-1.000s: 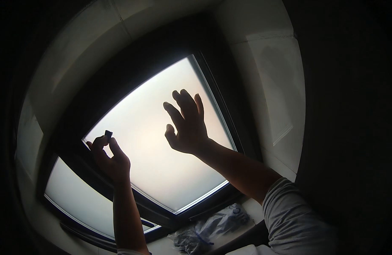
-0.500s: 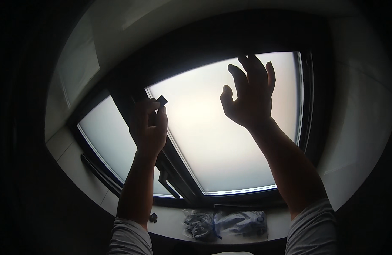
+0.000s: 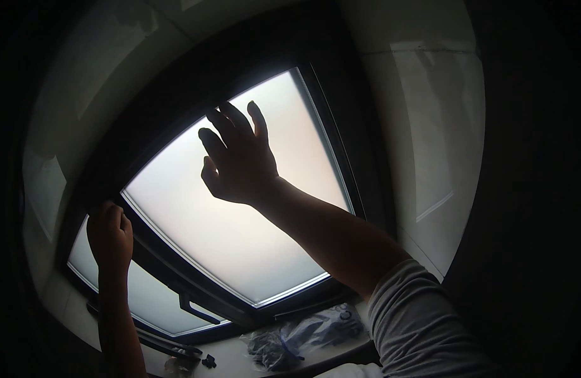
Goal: The person installs a window pane into a frame, then attaches small black plastic clips and a long black strip along the window edges. They handle multiple clips one at a time and press them into place along the frame.
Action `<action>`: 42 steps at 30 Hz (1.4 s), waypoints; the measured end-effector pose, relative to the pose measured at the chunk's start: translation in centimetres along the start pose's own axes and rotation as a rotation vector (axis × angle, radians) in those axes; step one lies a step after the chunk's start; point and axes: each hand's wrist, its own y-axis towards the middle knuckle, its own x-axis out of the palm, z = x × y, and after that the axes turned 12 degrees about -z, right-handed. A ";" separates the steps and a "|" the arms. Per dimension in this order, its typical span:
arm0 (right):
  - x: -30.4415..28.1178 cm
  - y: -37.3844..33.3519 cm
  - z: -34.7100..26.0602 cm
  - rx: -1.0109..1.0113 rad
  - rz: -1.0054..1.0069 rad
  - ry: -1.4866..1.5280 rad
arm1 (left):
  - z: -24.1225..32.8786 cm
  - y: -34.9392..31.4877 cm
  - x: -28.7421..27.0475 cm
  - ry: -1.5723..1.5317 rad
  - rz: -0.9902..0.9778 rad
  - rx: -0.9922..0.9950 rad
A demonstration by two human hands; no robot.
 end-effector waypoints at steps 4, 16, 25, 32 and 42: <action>0.2 -0.5 0.6 0.008 0.007 -0.015 | 1.0 1.1 0.8 -0.040 -0.029 -0.024; 0.2 -0.2 0.4 0.011 -0.009 -0.096 | 0.2 1.6 0.2 -0.017 -0.013 0.039; 0.6 -0.4 -0.1 0.009 0.012 -0.083 | 0.0 1.3 0.2 0.040 0.084 0.120; 0.8 -0.7 0.2 -0.003 0.071 -0.108 | 0.9 1.8 0.6 0.075 0.071 0.106; 0.8 0.0 -1.2 0.061 -0.004 -0.031 | -0.5 -0.7 3.4 0.099 0.168 0.101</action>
